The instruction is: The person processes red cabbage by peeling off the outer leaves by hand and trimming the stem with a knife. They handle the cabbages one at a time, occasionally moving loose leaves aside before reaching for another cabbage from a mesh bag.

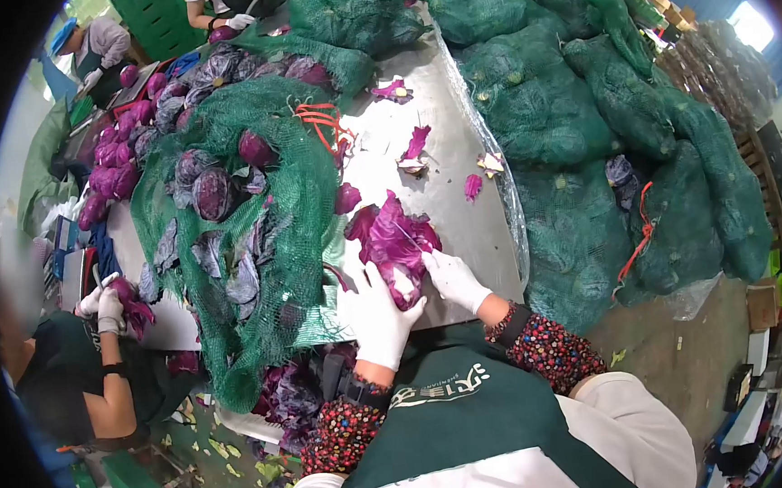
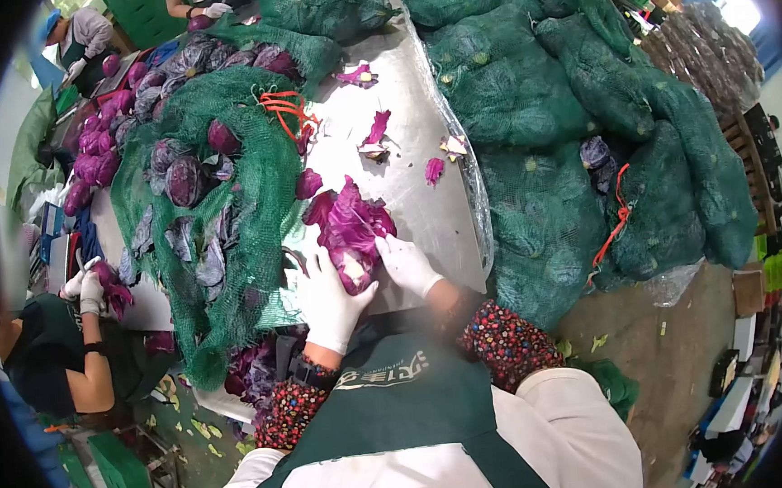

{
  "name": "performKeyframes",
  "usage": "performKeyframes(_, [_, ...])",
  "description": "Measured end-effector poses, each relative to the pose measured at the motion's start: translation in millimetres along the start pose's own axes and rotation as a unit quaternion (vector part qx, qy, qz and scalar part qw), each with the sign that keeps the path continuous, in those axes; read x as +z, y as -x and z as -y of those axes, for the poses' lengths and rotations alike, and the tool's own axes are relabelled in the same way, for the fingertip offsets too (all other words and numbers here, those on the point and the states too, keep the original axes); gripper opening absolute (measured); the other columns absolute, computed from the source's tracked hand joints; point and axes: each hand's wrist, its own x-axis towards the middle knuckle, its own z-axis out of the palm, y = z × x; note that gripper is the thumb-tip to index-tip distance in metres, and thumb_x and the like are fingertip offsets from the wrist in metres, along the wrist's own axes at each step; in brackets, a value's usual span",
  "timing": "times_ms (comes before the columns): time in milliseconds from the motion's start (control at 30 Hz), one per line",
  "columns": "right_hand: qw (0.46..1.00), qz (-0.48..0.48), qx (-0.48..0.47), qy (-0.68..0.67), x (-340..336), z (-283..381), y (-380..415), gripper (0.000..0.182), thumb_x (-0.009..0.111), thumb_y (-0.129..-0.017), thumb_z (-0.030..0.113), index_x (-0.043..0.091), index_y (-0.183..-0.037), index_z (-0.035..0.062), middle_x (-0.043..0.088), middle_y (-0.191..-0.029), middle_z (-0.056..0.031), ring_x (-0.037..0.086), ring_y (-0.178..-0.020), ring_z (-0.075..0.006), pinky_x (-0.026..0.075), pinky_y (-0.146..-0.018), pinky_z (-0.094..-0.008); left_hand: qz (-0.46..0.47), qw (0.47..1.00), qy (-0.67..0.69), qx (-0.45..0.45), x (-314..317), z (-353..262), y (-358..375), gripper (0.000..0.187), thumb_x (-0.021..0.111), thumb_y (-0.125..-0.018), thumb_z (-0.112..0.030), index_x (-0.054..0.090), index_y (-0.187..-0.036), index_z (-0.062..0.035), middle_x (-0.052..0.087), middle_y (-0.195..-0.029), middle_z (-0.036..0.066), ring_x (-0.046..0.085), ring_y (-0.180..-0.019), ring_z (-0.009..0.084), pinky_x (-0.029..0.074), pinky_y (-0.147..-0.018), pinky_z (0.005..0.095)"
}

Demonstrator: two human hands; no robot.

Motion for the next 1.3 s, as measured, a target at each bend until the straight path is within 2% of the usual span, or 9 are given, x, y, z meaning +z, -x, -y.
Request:
performKeyframes(100, [0.999,-0.047,-0.015,0.006,21.5,-21.6,0.6,0.03,0.038,-0.102,0.021,0.057,-0.112,0.0001,0.063,-0.111,-0.0265,0.065,-0.093,-0.0384,0.053,-0.08,-0.0484,0.019,0.992,0.123,0.036,-14.2,33.2,15.7,0.104,0.087,-0.06,-0.04,0.037,-0.142,-0.0017,0.043,-0.139,0.021,0.045,-0.127,0.0395,0.039,-0.105,0.0467])
performKeyframes(133, [0.95,0.022,0.196,-0.242,19.1,-19.6,-9.1,0.034,0.038,-0.103,0.03,0.059,-0.109,0.0035,0.067,-0.096,-0.025,0.068,-0.079,-0.0359,0.055,-0.07,-0.0467,0.019,0.984,0.176,0.025,-10.1,53.1,26.1,0.104,0.089,-0.059,-0.033,0.035,-0.144,-0.0041,0.043,-0.139,0.022,0.042,-0.13,0.0396,0.037,-0.108,0.0463])
performKeyframes(167, [0.851,0.03,0.312,-0.421,12.0,-12.0,-14.0,0.039,0.043,-0.101,0.049,0.056,-0.102,0.0115,0.049,-0.06,-0.0004,0.044,-0.038,-0.0102,0.038,-0.035,-0.0258,0.067,0.96,0.273,0.005,-13.1,69.4,33.3,0.109,0.09,-0.06,-0.028,0.029,-0.147,-0.0053,0.039,-0.143,0.02,0.04,-0.133,0.0369,0.034,-0.112,0.045])
performKeyframes(300, [0.802,0.004,0.307,-0.512,-10.6,3.5,-37.9,0.036,0.045,-0.101,0.045,0.054,-0.109,0.011,0.049,-0.062,0.0005,0.045,-0.041,-0.0085,0.038,-0.036,-0.0244,0.124,0.786,0.597,-0.107,-10.3,73.2,52.9,0.118,0.087,-0.066,-0.016,0.008,-0.153,-0.0057,0.029,-0.148,0.019,0.036,-0.136,0.03,0.032,-0.114,0.0418])
performKeyframes(367, [0.834,0.03,0.236,-0.498,-42.8,26.8,-40.4,0.059,0.05,-0.1,0.041,0.033,-0.149,0.0131,0.055,-0.067,0.0,0.046,-0.044,-0.0072,0.04,-0.039,-0.0231,0.062,0.837,0.532,-0.113,7.4,71.7,48.8,0.115,0.087,-0.067,-0.016,0.009,-0.151,-0.002,0.03,-0.147,0.02,0.038,-0.134,0.0291,0.033,-0.112,0.0413])
performKeyframes(500, [0.959,0.115,0.097,-0.242,-82.5,71.9,-11.9,0.093,0.071,-0.079,0.054,0.026,-0.147,0.0087,0.067,-0.097,-0.0201,0.068,-0.088,-0.0332,0.053,-0.081,-0.0414,0.043,0.944,0.305,-0.116,-4.0,39.7,19.9,0.105,0.088,-0.062,-0.037,0.03,-0.139,0.0056,0.05,-0.128,0.025,0.055,-0.115,0.0355,0.043,-0.101,0.0387])
performKeyframes(700, [0.929,0.169,0.104,-0.312,-78.4,56.1,2.7,0.082,0.073,-0.075,0.054,0.038,-0.128,0.0029,0.065,-0.105,-0.0254,0.064,-0.099,-0.0424,0.051,-0.085,-0.0474,0.074,0.979,0.189,-0.014,-6.2,33.2,8.4,0.105,0.09,-0.055,-0.031,0.034,-0.136,0.0043,0.047,-0.128,0.024,0.047,-0.121,0.0387,0.039,-0.104,0.0443])
performKeyframes(933, [0.92,0.16,0.08,-0.348,-82.8,49.5,-1.6,0.054,0.073,-0.076,0.031,0.045,-0.114,0.0043,0.057,-0.073,-0.0102,0.06,-0.069,-0.0217,0.05,-0.068,-0.0354,0.099,0.948,0.301,0.03,7.5,47.3,6.0,0.099,0.09,-0.052,-0.021,0.038,-0.132,0.0017,0.046,-0.123,0.02,0.044,-0.121,0.0364,0.037,-0.105,0.0431])
performKeyframes(1300, [0.935,0.036,0.142,-0.322,-45.2,14.2,-12.0,0.037,0.073,-0.081,0.034,0.056,-0.095,0.0045,0.063,-0.073,-0.0109,0.063,-0.068,-0.0245,0.05,-0.067,-0.0375,0.105,0.898,0.427,-0.016,15.9,64.1,18.4,0.103,0.09,-0.056,-0.019,0.033,-0.141,-0.0006,0.039,-0.136,0.019,0.039,-0.131,0.0335,0.032,-0.112,0.041])
